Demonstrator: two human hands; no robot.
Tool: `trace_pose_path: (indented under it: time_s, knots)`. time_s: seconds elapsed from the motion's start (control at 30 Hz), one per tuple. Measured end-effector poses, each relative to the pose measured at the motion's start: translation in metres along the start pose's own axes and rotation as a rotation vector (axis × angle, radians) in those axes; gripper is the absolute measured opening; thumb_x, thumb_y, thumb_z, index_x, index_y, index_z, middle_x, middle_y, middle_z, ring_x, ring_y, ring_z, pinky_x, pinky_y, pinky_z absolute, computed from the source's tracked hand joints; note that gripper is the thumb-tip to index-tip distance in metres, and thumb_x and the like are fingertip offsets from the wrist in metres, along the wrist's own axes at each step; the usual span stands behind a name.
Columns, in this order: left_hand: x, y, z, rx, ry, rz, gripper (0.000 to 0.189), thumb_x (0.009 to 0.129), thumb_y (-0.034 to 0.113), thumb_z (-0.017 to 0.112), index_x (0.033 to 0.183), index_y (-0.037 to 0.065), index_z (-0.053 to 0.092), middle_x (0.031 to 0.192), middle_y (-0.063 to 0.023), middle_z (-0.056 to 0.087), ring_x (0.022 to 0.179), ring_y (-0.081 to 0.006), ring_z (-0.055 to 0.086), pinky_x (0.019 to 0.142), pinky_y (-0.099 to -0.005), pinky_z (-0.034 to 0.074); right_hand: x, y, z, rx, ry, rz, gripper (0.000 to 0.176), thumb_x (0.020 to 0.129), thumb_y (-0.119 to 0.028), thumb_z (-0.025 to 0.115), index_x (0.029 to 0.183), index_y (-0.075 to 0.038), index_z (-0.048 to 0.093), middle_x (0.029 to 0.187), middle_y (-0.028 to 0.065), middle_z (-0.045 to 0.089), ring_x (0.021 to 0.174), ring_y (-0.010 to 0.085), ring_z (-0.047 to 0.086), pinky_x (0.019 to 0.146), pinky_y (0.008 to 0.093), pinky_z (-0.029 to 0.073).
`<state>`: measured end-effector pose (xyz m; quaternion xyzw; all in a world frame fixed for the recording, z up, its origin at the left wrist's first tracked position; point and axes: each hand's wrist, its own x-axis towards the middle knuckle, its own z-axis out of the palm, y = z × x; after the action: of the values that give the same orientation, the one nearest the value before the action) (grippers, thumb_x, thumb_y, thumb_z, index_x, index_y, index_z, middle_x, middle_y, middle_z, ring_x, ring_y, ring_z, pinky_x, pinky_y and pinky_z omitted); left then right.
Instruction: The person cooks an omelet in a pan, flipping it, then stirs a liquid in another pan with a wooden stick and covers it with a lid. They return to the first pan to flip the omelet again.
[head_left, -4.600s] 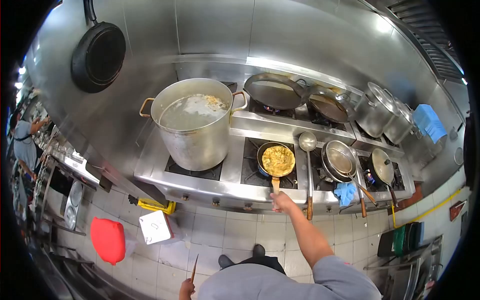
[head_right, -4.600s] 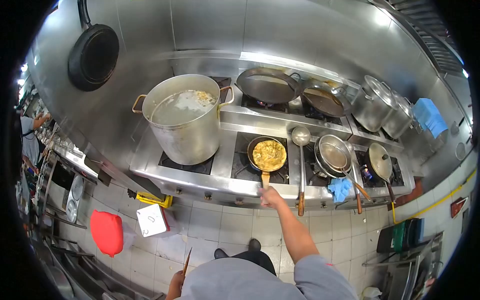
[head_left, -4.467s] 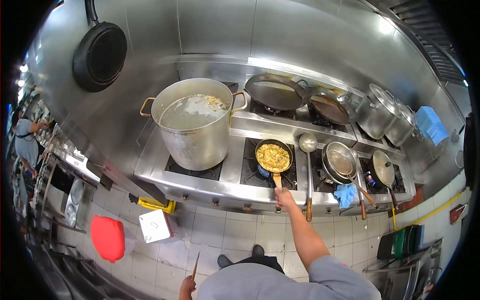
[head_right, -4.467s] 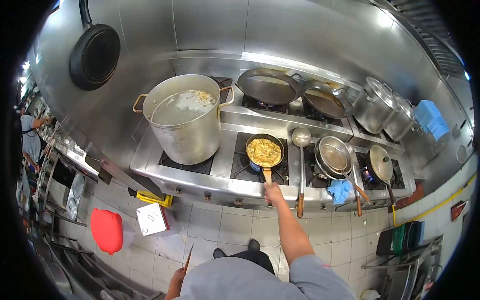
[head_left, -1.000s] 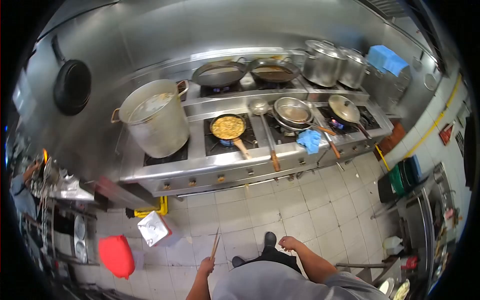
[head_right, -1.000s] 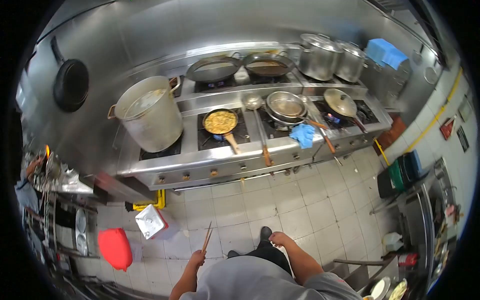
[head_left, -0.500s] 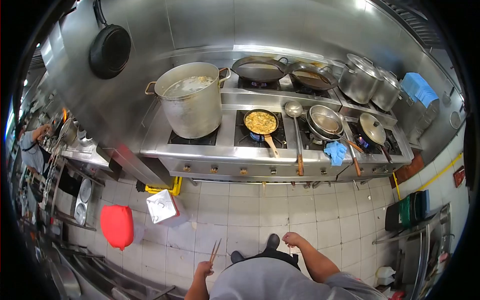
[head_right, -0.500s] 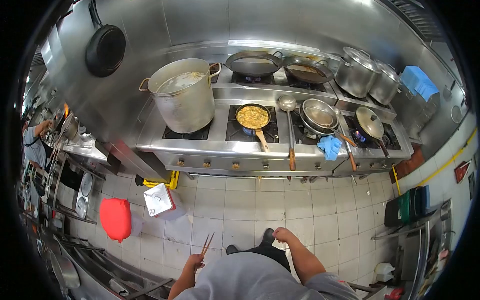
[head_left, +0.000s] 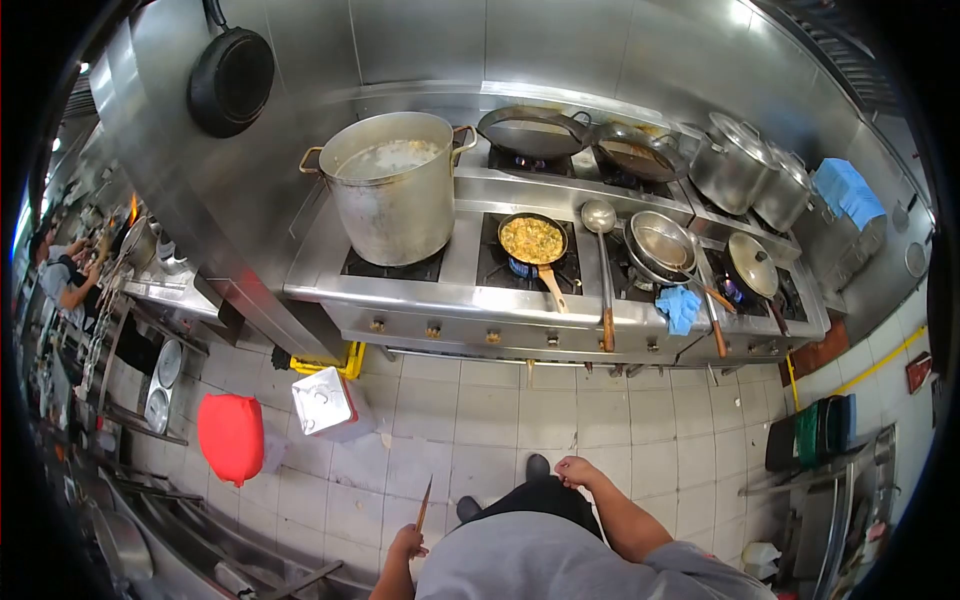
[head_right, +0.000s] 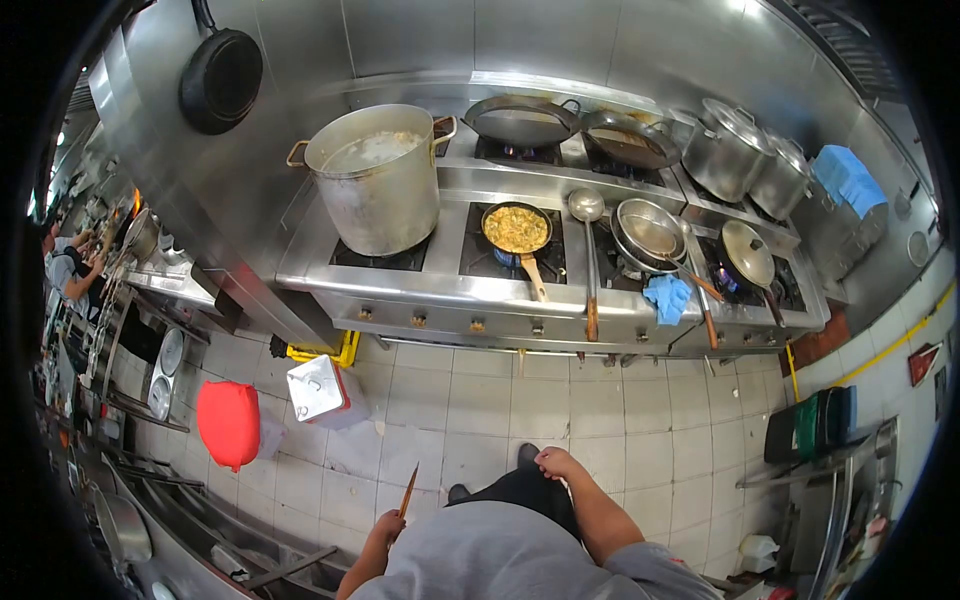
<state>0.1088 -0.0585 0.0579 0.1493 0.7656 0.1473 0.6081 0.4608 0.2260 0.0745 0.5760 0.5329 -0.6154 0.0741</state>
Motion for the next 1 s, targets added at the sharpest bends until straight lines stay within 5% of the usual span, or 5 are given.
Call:
trace_pose_path:
  time_s: [0.17,0.43,0.57,0.77,1.0]
  knots:
    - [0.013,0.011,0.003,-0.209,0.049,-0.039,0.038,0.075,-0.003,0.04,0.112,0.002,0.035,0.076,-0.0178,0.052,0.051,-0.0301,0.059,0.041,-0.0372,0.051,0.012,-0.015,-0.042,-0.084,-0.019,0.116,0.023,0.079,-0.024,0.052,0.093,-0.005,0.054,0.072,0.0052,0.055,0.053,0.0137,0.053,0.045,0.0266,0.045]
    - [-0.007,0.07,0.033,-0.168,0.172,-0.039,0.044,0.075,-0.001,0.04,0.118,0.003,0.033,0.07,-0.0162,0.056,0.045,-0.0246,0.055,0.037,-0.0326,0.046,0.068,-0.086,-0.146,0.625,0.131,-0.167,0.025,0.087,-0.03,0.042,0.1,-0.008,0.047,0.074,0.006,0.056,0.058,0.0168,0.055,0.05,0.03,0.046]
    - [0.029,0.068,0.057,-0.011,0.25,0.021,0.038,0.077,0.007,0.04,0.114,0.003,0.04,0.066,-0.0148,0.054,0.044,-0.0216,0.055,0.036,-0.0326,0.044,0.08,-0.197,-0.201,0.566,0.319,-0.327,0.025,0.088,-0.03,0.042,0.096,-0.007,0.049,0.073,0.0042,0.055,0.056,0.0158,0.054,0.049,0.0295,0.046]
    - [0.024,0.1,0.092,0.046,0.482,0.082,0.032,0.076,0.015,0.043,0.102,-0.001,0.051,0.095,-0.0264,0.055,0.094,-0.0389,0.051,0.079,-0.0415,0.042,0.125,-0.304,-0.198,0.469,0.222,-0.364,0.024,0.086,-0.028,0.042,0.096,-0.007,0.047,0.072,0.0041,0.053,0.053,0.0142,0.052,0.044,0.0283,0.043]
    - [-0.001,0.098,0.097,0.034,0.412,0.101,0.027,0.074,0.016,0.045,0.095,0.001,0.054,0.07,-0.0188,0.057,0.067,-0.0292,0.058,0.058,-0.0379,0.046,0.113,-0.303,-0.237,-0.044,0.164,-0.307,0.026,0.085,-0.028,0.045,0.104,-0.011,0.048,0.067,0.0067,0.051,0.056,0.0177,0.052,0.045,0.0365,0.042]
